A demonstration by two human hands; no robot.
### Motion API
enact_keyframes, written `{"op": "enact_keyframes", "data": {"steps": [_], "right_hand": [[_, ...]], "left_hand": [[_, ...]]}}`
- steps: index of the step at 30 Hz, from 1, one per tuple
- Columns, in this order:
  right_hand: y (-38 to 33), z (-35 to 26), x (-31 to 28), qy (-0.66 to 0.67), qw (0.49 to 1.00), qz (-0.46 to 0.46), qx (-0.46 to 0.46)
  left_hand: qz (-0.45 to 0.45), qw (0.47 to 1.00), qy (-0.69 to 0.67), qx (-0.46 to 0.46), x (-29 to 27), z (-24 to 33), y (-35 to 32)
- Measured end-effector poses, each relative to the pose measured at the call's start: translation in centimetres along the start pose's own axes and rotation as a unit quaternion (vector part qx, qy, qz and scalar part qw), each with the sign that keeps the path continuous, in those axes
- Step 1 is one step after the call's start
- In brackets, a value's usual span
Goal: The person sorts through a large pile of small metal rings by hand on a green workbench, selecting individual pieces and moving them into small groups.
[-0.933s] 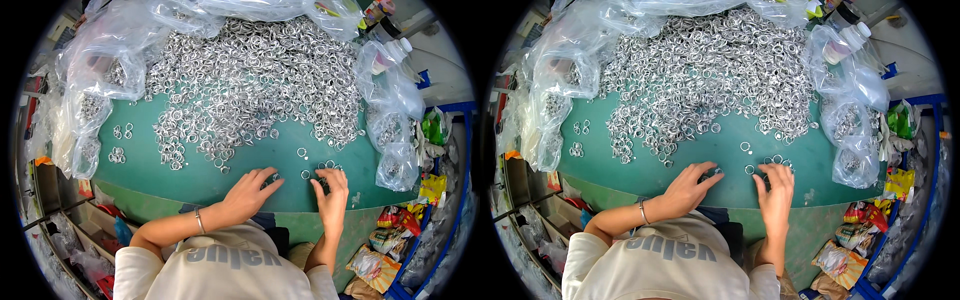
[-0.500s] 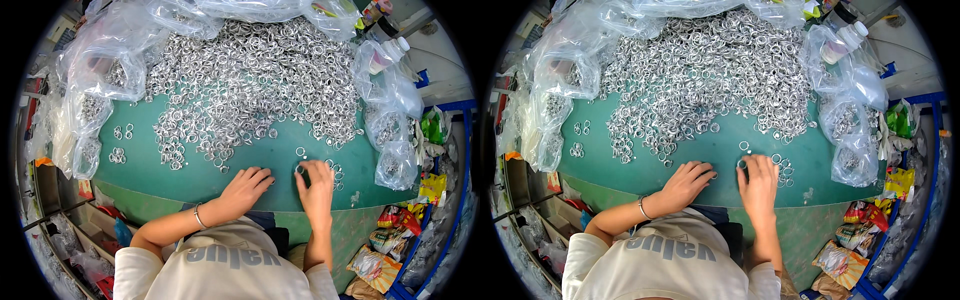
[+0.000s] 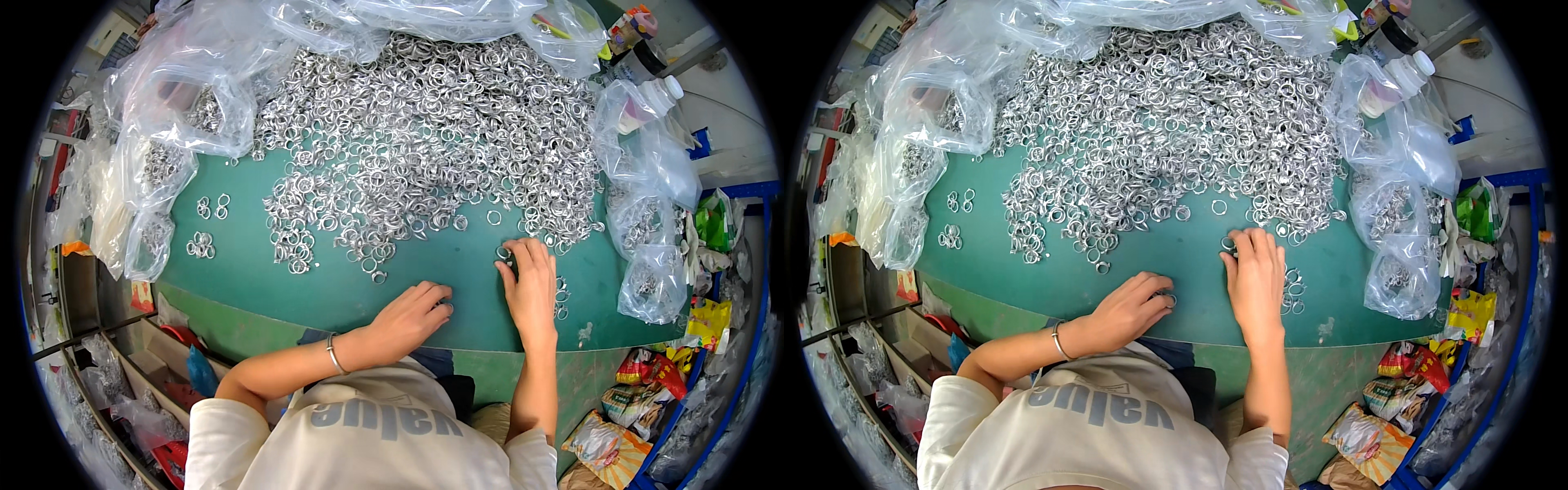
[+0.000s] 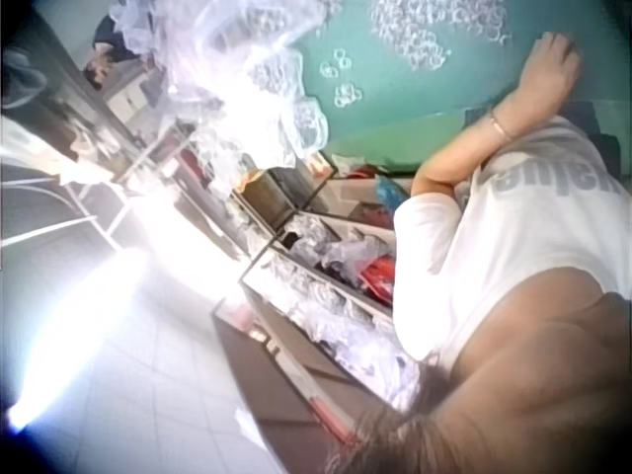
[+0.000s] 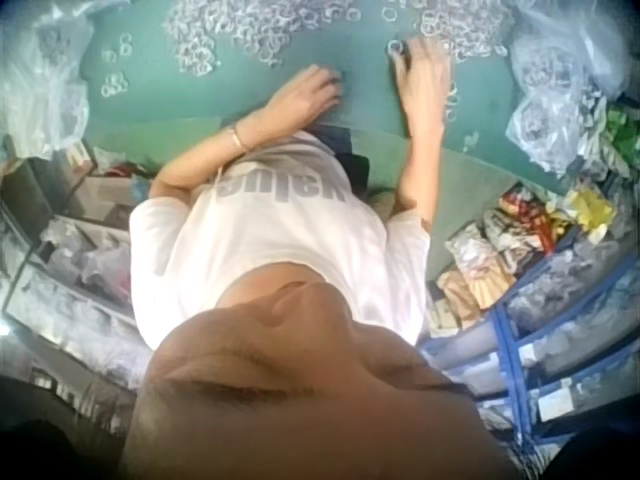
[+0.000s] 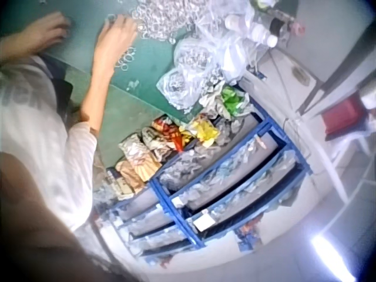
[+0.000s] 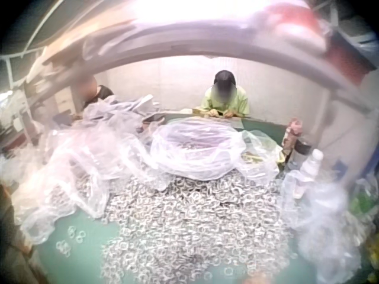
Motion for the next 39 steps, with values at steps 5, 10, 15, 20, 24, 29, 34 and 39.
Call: {"op": "enact_keyframes", "data": {"steps": [5,10,15,20,24,29,34,39], "right_hand": [[-1.2,0.2,-0.8,-0.020,0.998,-0.051,0.008],[0.5,1.6,-0.2,0.071,0.996,0.014,0.049],[3.9,0.3,-0.8,0.166,0.980,0.085,0.062],[3.2,-2.6,2.3,0.147,0.988,0.022,-0.042],[3.5,-3.1,3.8,0.042,0.997,0.027,-0.060],[0.8,-4.2,1.2,0.039,0.995,-0.025,-0.087],[-1.9,-5.4,0.7,0.090,0.979,-0.146,-0.108],[2.4,-4.8,2.2,0.092,0.993,-0.006,-0.079]], "left_hand": [[0.002,1.000,-0.007,-0.005,0.3,0.0,0.0],[0.006,1.000,-0.025,-0.011,0.4,0.0,0.0],[0.008,1.000,-0.011,-0.023,0.2,-0.1,-0.2],[0.005,1.000,0.011,-0.017,0.5,0.0,-0.2],[0.001,1.000,0.005,-0.022,0.2,0.5,0.2],[0.075,0.995,-0.003,-0.071,-1.9,-0.4,0.0],[0.167,0.975,0.115,-0.091,-4.9,-2.4,1.1],[0.170,0.958,0.204,-0.109,-5.7,-3.9,4.1]]}}
Point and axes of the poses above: each hand's wrist, its own y-axis towards the middle knuckle, its own x-axis out of the palm, z = x × y, the point moved 6 cm from there along y, towards the middle knuckle
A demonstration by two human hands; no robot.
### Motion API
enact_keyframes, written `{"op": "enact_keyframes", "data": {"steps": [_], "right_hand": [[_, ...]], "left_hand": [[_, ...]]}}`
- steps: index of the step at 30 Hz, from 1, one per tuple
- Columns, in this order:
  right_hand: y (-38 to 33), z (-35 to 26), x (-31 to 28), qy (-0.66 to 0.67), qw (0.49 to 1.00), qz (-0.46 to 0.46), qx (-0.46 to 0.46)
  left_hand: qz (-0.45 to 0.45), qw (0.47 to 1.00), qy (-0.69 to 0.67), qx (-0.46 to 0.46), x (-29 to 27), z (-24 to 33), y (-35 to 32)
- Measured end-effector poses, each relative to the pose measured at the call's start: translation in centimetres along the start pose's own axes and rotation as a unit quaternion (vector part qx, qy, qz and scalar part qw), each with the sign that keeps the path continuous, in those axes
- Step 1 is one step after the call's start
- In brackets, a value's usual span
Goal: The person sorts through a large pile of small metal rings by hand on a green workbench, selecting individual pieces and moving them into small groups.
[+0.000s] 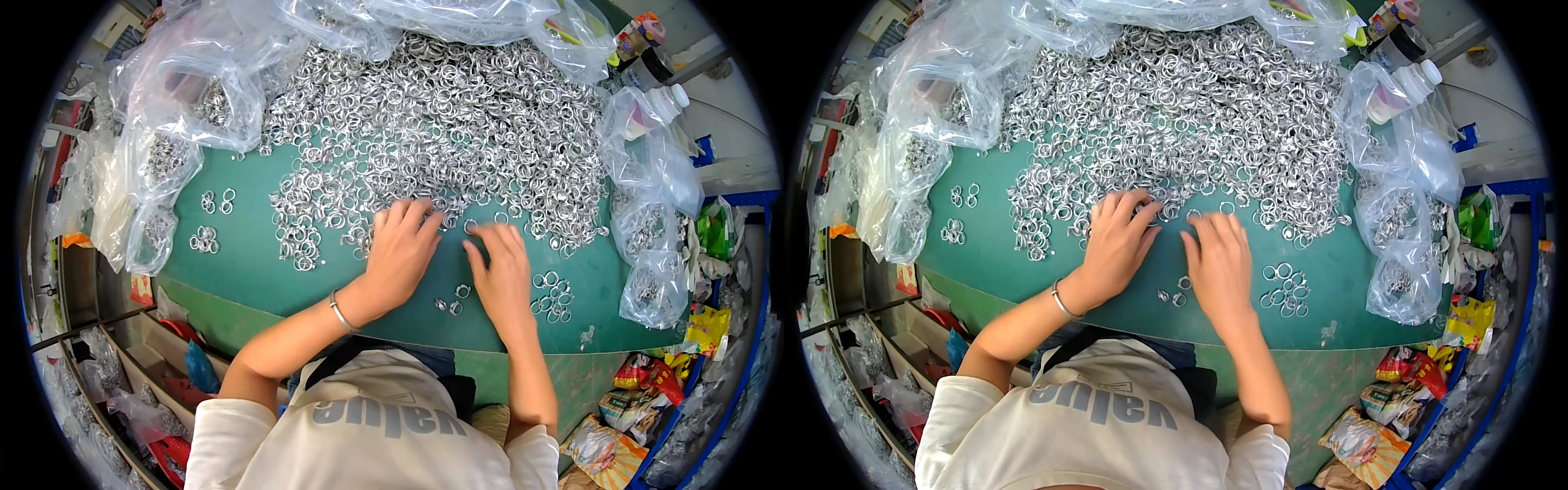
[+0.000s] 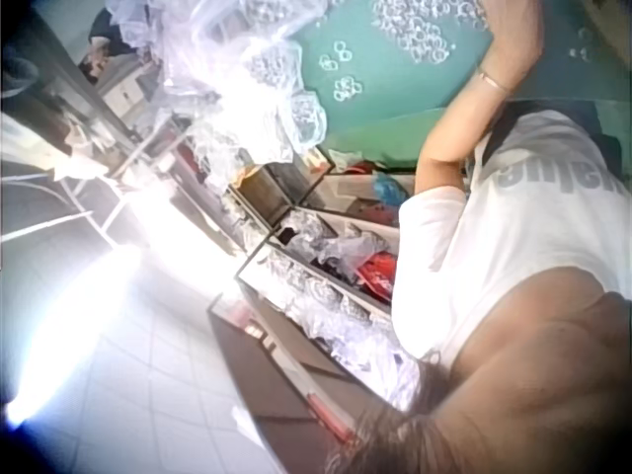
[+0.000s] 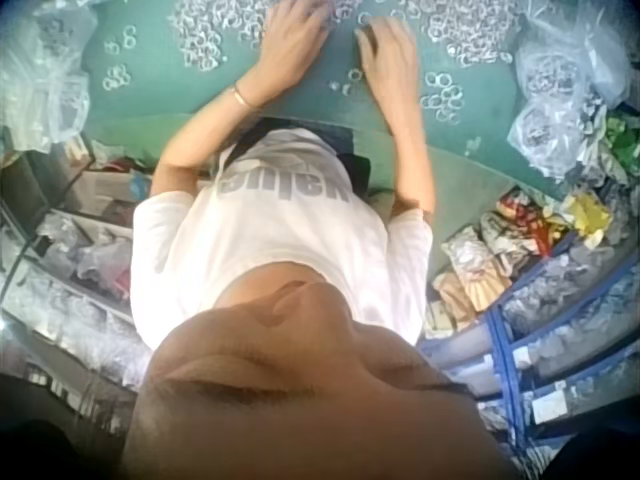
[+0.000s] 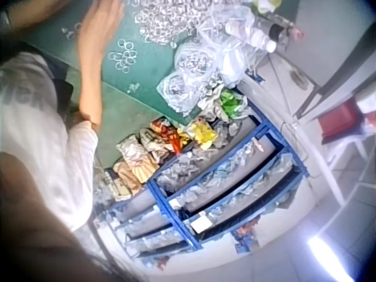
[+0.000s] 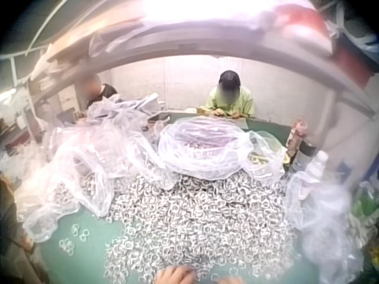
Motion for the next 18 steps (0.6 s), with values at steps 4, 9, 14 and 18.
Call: {"op": "enact_keyframes", "data": {"steps": [4,9,14,18], "right_hand": [[2.1,-0.2,2.5,-0.098,0.995,0.025,-0.005],[1.3,0.3,1.7,-0.098,0.992,0.066,-0.045],[0.1,1.4,-0.2,0.097,0.992,0.048,0.063],[-0.9,1.3,-0.2,0.228,0.964,0.026,0.132]], "left_hand": [[-0.019,0.999,0.024,-0.027,0.7,-0.6,0.8],[0.007,1.000,0.009,-0.016,0.0,-1.3,-0.2],[-0.002,0.997,-0.067,-0.024,-1.2,-0.4,-0.6],[-0.038,0.954,-0.280,-0.098,-0.8,0.4,-0.7]]}}
Point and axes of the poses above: each hand's wrist, its own y-axis towards the middle knuckle, its own x-axis out of the palm, z = x × y, the point moved 6 cm from there along y, towards the middle knuckle
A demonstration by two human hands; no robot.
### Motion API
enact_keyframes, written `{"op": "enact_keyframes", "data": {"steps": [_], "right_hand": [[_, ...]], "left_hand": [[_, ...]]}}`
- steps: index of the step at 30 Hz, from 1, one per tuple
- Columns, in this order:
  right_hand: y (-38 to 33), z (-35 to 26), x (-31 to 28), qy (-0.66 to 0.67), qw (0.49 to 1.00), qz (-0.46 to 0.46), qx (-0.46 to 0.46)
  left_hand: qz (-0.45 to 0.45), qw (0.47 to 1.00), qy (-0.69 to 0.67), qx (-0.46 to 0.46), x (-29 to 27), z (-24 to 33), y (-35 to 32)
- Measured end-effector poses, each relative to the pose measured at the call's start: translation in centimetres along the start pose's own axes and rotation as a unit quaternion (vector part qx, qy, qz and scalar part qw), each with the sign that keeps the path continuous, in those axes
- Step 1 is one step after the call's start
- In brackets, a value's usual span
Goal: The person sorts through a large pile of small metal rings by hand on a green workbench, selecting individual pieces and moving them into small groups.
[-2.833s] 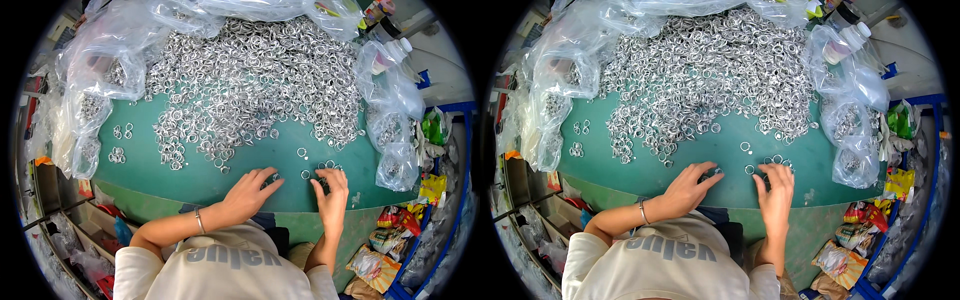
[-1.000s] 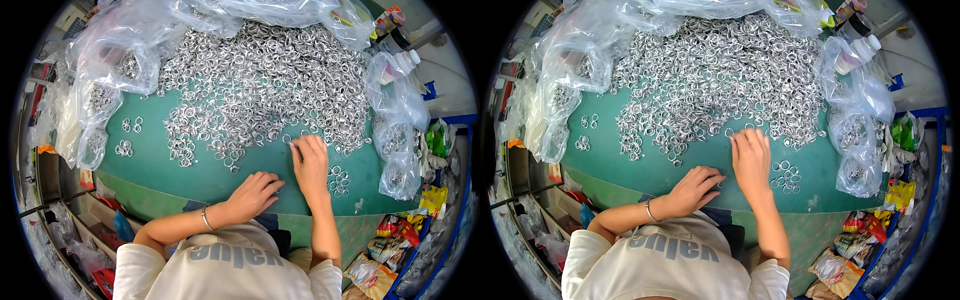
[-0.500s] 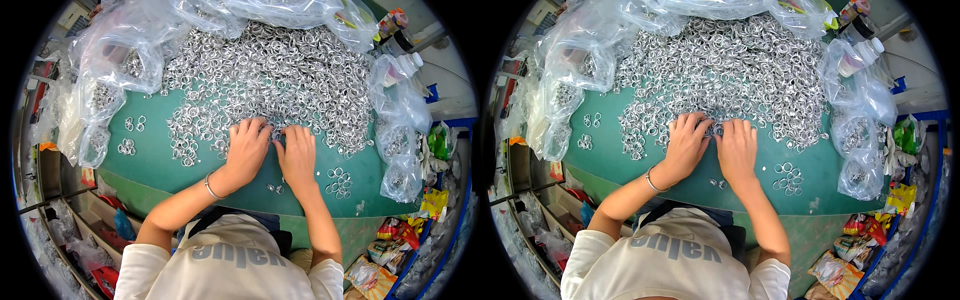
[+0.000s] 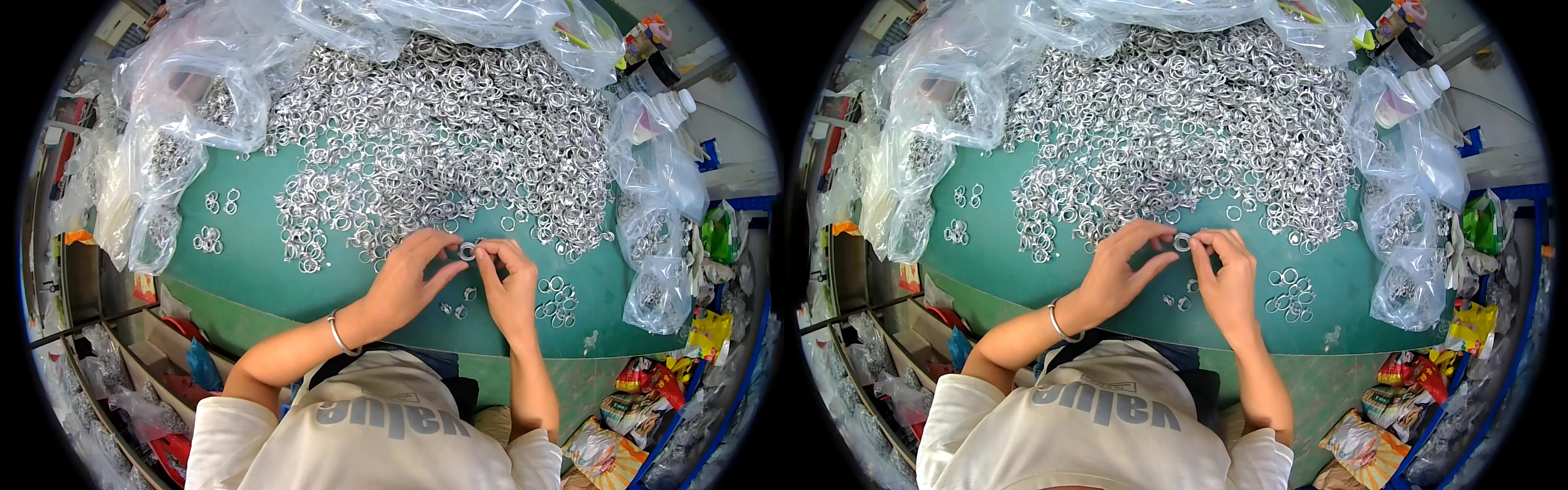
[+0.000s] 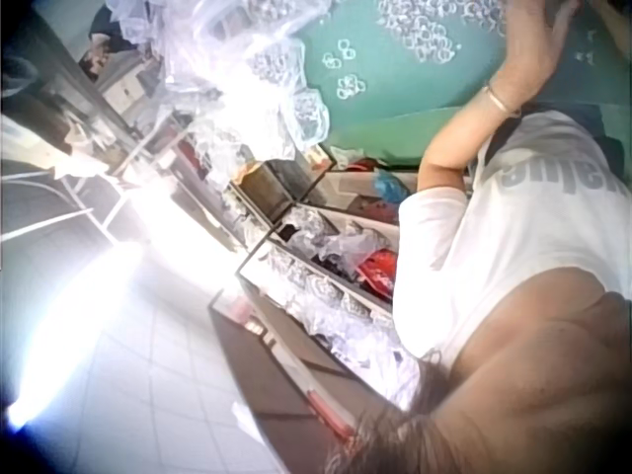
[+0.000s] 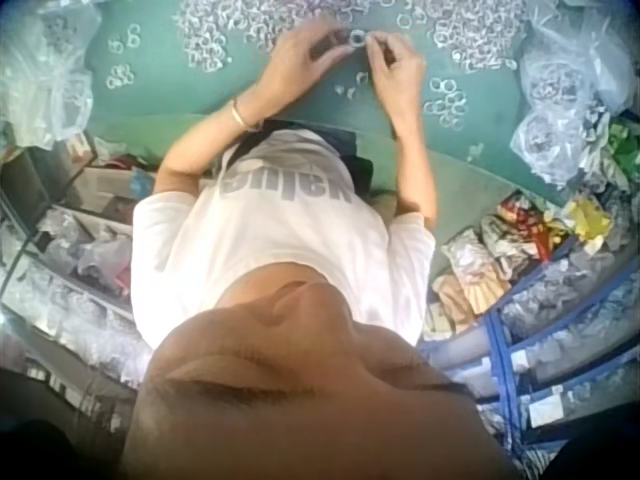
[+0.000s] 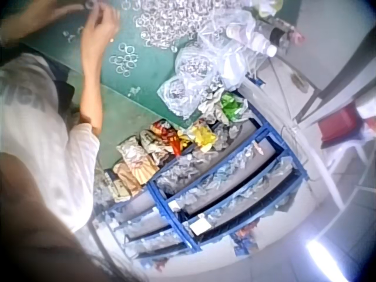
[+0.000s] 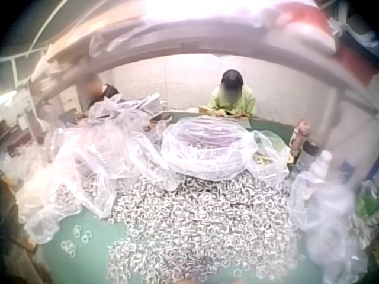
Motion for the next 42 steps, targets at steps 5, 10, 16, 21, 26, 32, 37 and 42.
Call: {"op": "enact_keyframes", "data": {"steps": [5,10,16,21,26,32,37,42], "right_hand": [[-0.8,-0.4,0.1,0.043,0.999,0.006,0.015],[-1.2,-1.0,0.2,0.061,0.998,-0.002,0.000],[-1.9,-1.6,0.7,0.066,0.997,0.038,-0.004],[-2.1,-0.4,0.7,0.122,0.992,0.009,0.033],[-2.3,0.8,1.1,0.175,0.982,-0.003,0.076],[-2.4,1.1,1.3,0.157,0.985,0.008,0.071],[-2.6,0.2,1.3,0.138,0.987,0.007,0.081],[-2.9,-0.7,1.0,0.086,0.995,0.033,0.034]], "left_hand": [[-0.023,0.954,-0.230,-0.190,1.0,-2.0,-0.7],[-0.083,0.933,-0.262,-0.231,1.4,-2.5,-1.0],[-0.054,0.935,-0.290,-0.196,2.0,-2.8,-1.5],[-0.072,0.923,-0.305,-0.225,1.7,-2.6,-1.6],[-0.101,0.904,-0.329,-0.255,1.9,-2.6,-1.7],[-0.104,0.903,-0.337,-0.244,2.4,-2.8,-1.8],[-0.032,0.902,-0.363,-0.234,2.2,-2.7,-2.1],[0.012,0.913,-0.363,-0.185,2.0,-2.4,-2.4]]}}
Point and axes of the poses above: each hand's wrist, its own y-axis towards the middle knuckle, its own x-axis out of the palm, z = x × y, the point moved 6 cm from there along y, towards the middle knuckle
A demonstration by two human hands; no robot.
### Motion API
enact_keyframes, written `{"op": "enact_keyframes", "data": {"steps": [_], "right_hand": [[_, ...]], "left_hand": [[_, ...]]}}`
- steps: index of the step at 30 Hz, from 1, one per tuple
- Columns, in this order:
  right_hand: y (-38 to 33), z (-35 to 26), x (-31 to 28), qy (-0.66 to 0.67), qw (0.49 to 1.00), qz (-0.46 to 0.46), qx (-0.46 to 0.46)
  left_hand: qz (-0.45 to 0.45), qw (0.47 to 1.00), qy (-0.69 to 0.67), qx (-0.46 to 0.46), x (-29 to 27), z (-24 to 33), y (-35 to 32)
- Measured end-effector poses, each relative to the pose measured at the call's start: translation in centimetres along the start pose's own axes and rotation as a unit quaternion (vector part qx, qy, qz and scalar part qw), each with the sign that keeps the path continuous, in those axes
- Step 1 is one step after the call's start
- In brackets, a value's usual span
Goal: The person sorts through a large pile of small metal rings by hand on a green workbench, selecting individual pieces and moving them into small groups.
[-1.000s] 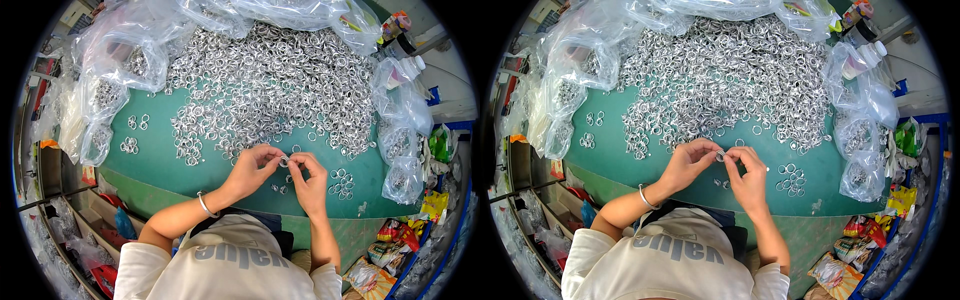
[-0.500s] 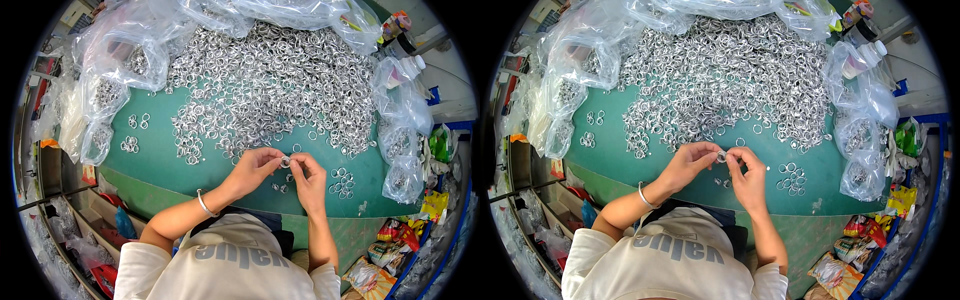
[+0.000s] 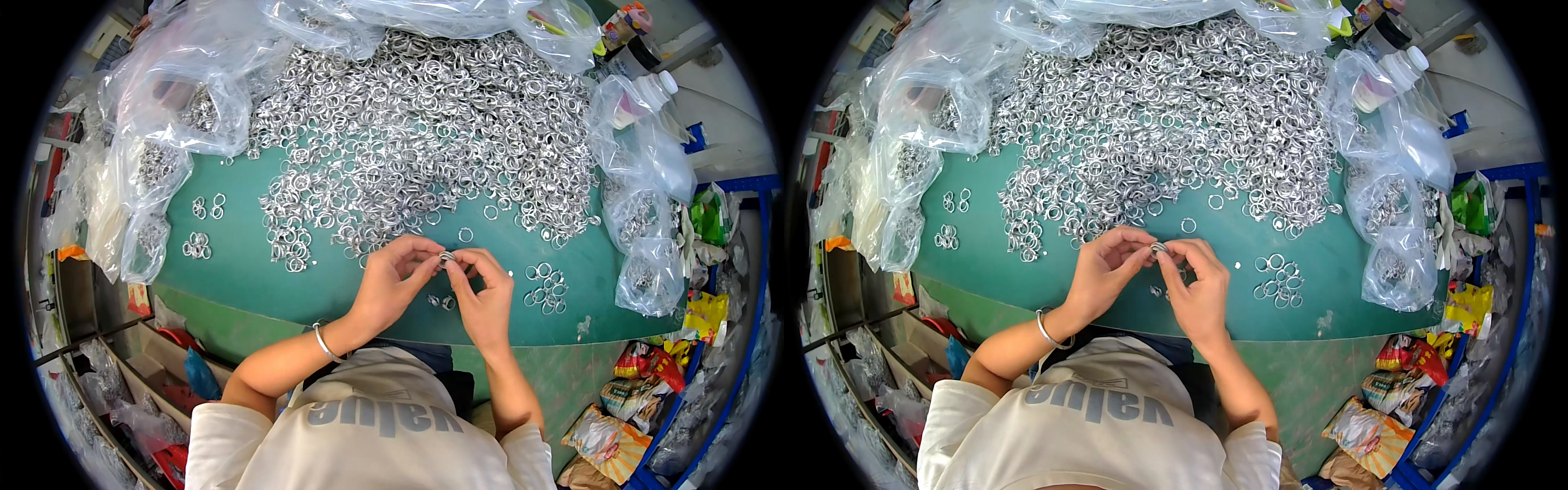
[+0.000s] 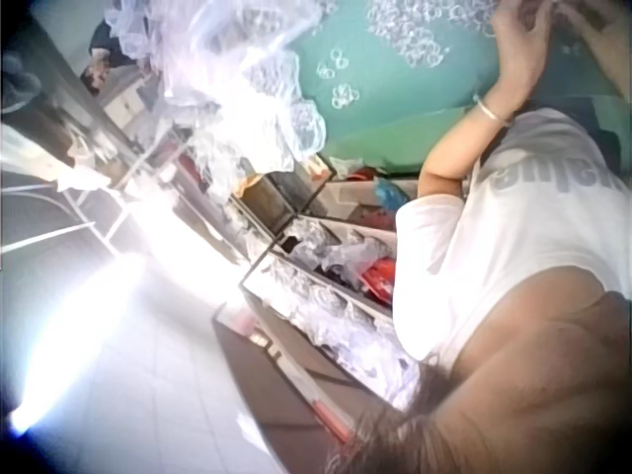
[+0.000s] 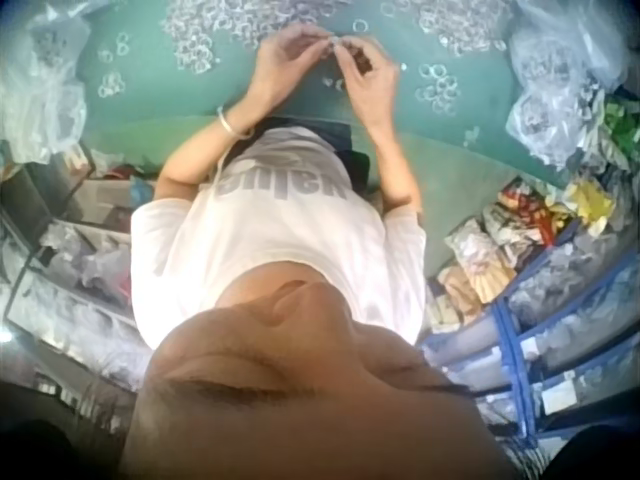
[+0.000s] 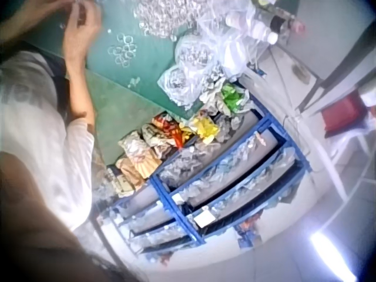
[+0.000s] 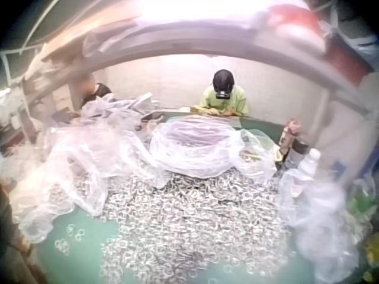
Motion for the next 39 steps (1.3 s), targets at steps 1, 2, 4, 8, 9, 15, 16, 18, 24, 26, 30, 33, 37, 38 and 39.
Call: {"op": "enact_keyframes", "data": {"steps": [1,2,4,8,9,15,16,18,24,26,30,33,37,38,39], "right_hand": [[0.0,-0.1,0.0,-0.009,1.000,0.014,-0.020],[-0.1,-0.1,-0.1,-0.019,0.999,0.027,-0.040],[0.0,0.0,-0.2,-0.011,0.999,0.027,-0.041],[0.0,1.1,-0.2,0.048,0.999,-0.008,0.015],[-0.1,1.4,-0.1,0.060,0.998,-0.013,0.024],[-0.5,-1.3,-0.2,-0.105,0.987,0.030,-0.116],[-0.4,-1.0,-0.2,-0.076,0.994,0.022,-0.079],[-0.4,-0.4,-0.3,-0.018,1.000,0.005,-0.005],[-0.8,-1.7,-0.6,-0.115,0.984,0.056,-0.127],[-1.2,-2.5,-0.7,-0.178,0.962,0.089,-0.185],[-1.6,-3.0,-0.5,-0.229,0.929,0.101,-0.273],[-1.4,-2.9,-0.6,-0.192,0.940,0.104,-0.262],[-1.4,-2.9,-0.1,-0.199,0.934,0.092,-0.283],[-1.5,-2.9,0.0,-0.194,0.934,0.089,-0.285],[-1.5,-3.0,0.0,-0.190,0.935,0.086,-0.287]], "left_hand": [[-0.002,1.000,0.000,-0.006,0.1,-0.1,0.0],[-0.005,1.000,0.000,-0.013,0.2,-0.1,0.1],[-0.016,0.999,-0.009,-0.036,0.2,-0.2,0.1],[-0.036,0.997,-0.022,-0.063,-0.1,-0.3,0.1],[-0.037,0.997,-0.018,-0.060,-0.2,-0.3,0.1],[-0.040,0.996,-0.024,-0.075,-0.2,-0.4,0.1],[-0.045,0.994,-0.035,-0.090,-0.1,-0.5,0.0],[-0.053,0.990,-0.058,-0.118,0.0,-0.6,-0.1],[-0.040,0.992,-0.058,-0.101,0.2,-0.3,-0.4],[-0.045,0.990,-0.051,-0.120,0.0,-0.6,-0.6],[-0.029,0.993,-0.039,-0.111,0.1,-0.2,-0.9],[-0.034,0.993,-0.046,-0.105,0.3,0.3,-0.7],[-0.021,0.990,-0.108,-0.089,0.7,0.7,-0.7],[-0.023,0.990,-0.103,-0.091,0.6,0.5,-0.7],[-0.026,0.991,-0.097,-0.092,0.5,0.4,-0.8]]}}
Point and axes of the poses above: each hand's wrist, its own y-axis towards the middle knuckle, its own x-axis out of the palm, z = x × y, the point moved 6 cm from there along y, towards the middle knuckle
